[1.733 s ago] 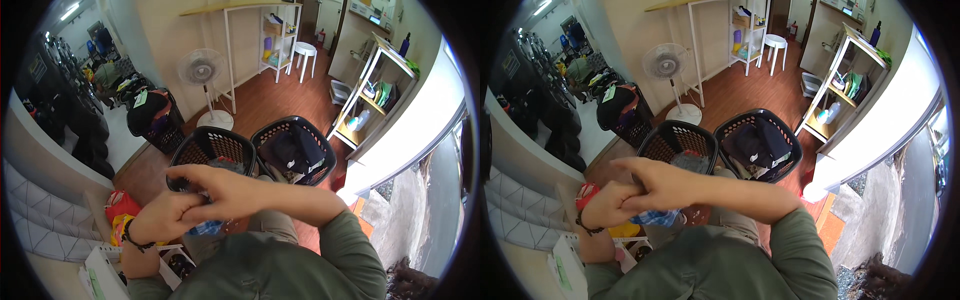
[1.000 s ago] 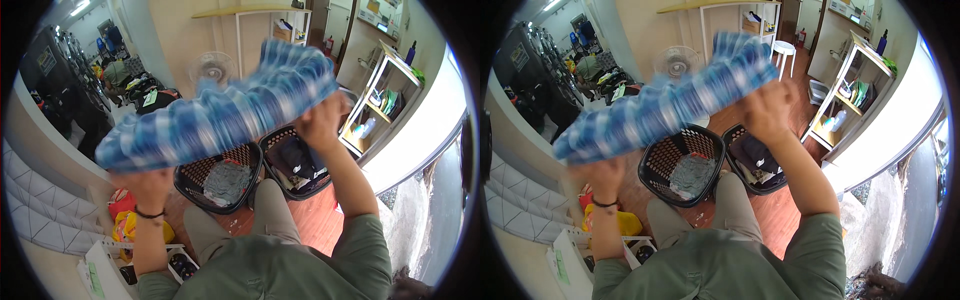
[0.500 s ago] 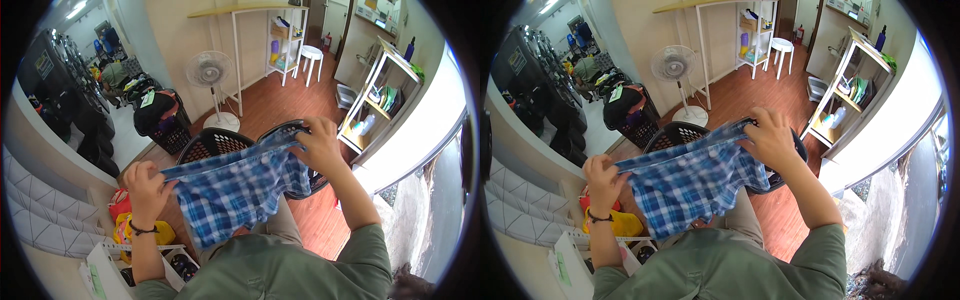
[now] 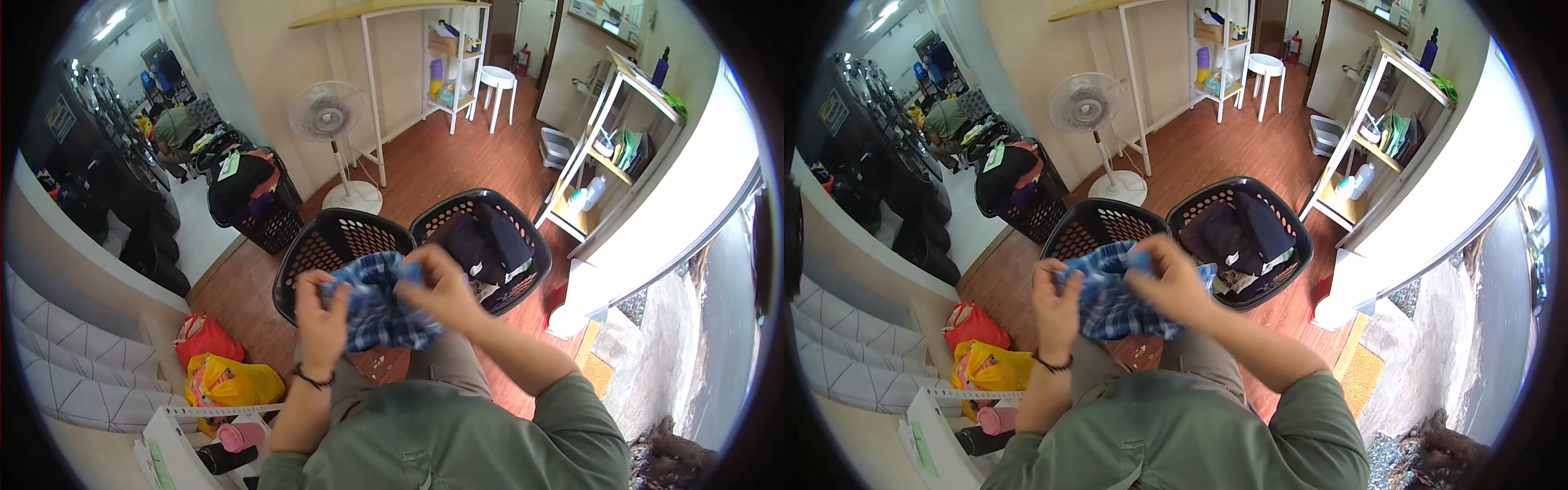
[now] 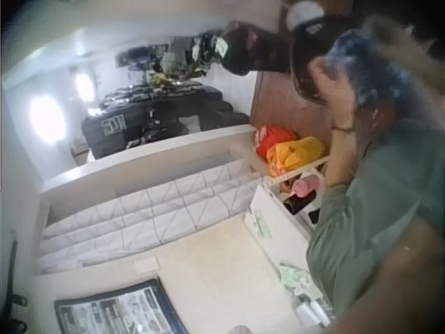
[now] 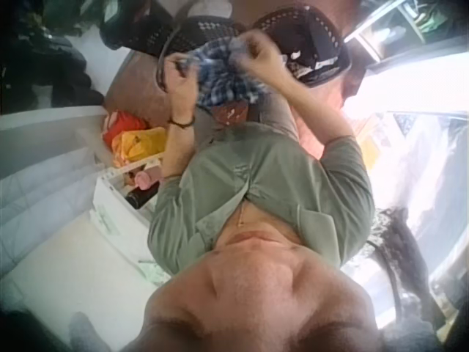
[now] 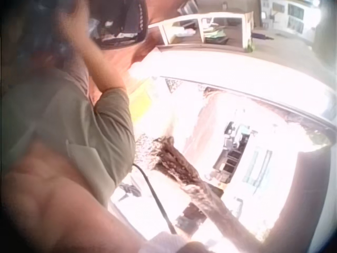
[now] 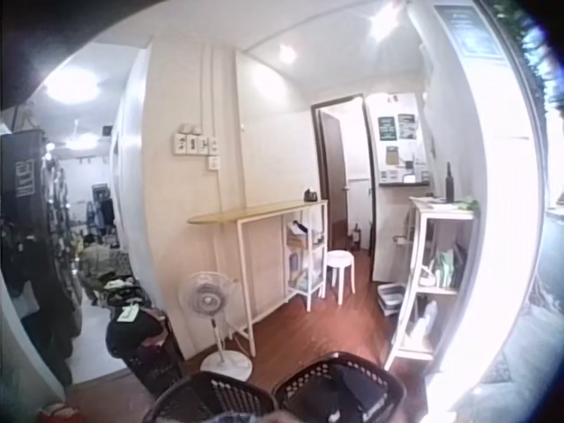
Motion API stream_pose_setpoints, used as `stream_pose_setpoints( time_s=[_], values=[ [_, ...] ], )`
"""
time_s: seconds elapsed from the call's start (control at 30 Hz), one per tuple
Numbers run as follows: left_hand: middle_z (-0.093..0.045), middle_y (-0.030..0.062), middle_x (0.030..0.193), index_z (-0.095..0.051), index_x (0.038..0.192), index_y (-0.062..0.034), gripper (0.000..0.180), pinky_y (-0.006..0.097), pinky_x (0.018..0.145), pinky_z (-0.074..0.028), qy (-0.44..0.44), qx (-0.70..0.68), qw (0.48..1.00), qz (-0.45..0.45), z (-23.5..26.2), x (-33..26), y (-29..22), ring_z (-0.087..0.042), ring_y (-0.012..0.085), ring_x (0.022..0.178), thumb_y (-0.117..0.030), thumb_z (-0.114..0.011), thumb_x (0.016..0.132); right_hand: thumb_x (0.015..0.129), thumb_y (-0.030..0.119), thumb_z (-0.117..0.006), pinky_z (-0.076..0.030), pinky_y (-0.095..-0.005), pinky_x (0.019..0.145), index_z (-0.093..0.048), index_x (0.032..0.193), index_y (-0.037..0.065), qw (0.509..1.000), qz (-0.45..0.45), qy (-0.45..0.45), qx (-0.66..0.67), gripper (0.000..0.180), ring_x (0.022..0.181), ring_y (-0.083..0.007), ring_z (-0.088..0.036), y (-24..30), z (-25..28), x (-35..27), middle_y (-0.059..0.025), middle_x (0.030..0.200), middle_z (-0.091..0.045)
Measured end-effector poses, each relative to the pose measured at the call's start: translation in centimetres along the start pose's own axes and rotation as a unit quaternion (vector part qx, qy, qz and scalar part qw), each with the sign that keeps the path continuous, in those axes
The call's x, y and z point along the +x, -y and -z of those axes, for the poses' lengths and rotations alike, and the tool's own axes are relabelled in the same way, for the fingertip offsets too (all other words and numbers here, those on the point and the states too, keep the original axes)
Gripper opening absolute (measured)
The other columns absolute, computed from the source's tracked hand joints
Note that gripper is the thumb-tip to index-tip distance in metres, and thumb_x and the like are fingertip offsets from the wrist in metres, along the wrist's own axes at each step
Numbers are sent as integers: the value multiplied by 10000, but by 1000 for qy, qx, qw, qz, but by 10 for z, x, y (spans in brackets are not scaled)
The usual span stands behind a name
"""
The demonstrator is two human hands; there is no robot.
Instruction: The person takes items of clothing one by one from a laundry basket, shakes them out, folds them, and places them into a second laundry basket.
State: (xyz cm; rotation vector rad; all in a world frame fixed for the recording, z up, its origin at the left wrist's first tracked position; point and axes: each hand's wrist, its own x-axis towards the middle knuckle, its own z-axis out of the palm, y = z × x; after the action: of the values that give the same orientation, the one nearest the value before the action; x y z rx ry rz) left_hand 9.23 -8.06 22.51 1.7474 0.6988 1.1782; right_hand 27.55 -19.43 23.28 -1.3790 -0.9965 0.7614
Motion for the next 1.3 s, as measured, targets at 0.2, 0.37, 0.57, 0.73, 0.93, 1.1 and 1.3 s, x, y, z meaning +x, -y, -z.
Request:
stream_pose_setpoints(
  time_s=[0.2, 0.37, 0.57, 0.73, 0.93, 1.1, 1.3],
  values=[
    [-566, 64, 1104, -460, 1244, -38, 453, 257, 908, -465, 138, -184, 969, 88, -11, -27, -22, -588, 141, 1028, 69, -668, 856, 737, -1, -697, -422, -346, 971, -462, 1358, 44, 961, 186, 150, -136, 665, 1066, -176, -565, 5, -13, -39, -62, 1142, -584],
    [-553, 77, 1178, -427, 1282, -25, 510, 278, 922, -484, 197, -157, 967, 33, 26, -15, -35, -595, 156, 1067, 132, -635, 845, 663, 8, -786, -352, -374, 1077, -441, 1386, 9, 993, 49, 60, 90, 801, 1282, -215, -443, -35, -5, -22, -125, 1375, -496],
    [-590, 49, 1114, -513, 1225, -9, 394, 261, 906, -482, 156, -80, 979, 105, 34, 40, 5, -586, 120, 1022, 96, -637, 866, 745, 12, -785, -493, -263, 870, -655, 1086, 10, 975, -109, 89, 169, 365, 896, -97, -623, -43, 13, 25, -12, 975, -682],
    [-631, 8, 1014, -577, 1130, 4, 267, 257, 878, -475, 132, -95, 986, 43, 16, 43, 2, -598, 98, 965, 67, -646, 880, 720, 3, -763, -491, -293, 778, -663, 995, 32, 983, 175, -20, -58, 294, 864, -147, -616, 7, 45, 30, -43, 931, -651],
    [-645, 96, 1077, -619, 1082, -58, 403, 257, 798, -501, 243, 66, 953, -170, 7, -22, 5, -625, 182, 910, 108, -629, 715, 678, 82, -762, -494, -330, 799, -667, 1038, 42, 945, 121, 192, -236, 374, 879, -208, -626, 12, 94, -28, -87, 945, -652],
    [-641, 71, 1075, -631, 1079, -55, 333, 286, 830, -493, 460, -23, 885, 71, 1, -71, 37, -612, 177, 979, 54, -679, 768, 716, 117, -794, -501, -338, 819, -663, 1050, 46, 913, -78, 318, -244, 365, 908, -223, -644, -29, 96, -74, -87, 982, -667],
    [-604, 58, 1110, -541, 1259, -54, 440, 285, 836, -503, 337, -123, 904, 232, -41, -70, 113, -624, 177, 941, -16, -682, 843, 770, 282, -787, -500, -350, 820, -594, 1211, 36, 978, -203, 52, -2, 541, 928, -211, -629, -171, 98, -99, -102, 996, -681]
  ],
)
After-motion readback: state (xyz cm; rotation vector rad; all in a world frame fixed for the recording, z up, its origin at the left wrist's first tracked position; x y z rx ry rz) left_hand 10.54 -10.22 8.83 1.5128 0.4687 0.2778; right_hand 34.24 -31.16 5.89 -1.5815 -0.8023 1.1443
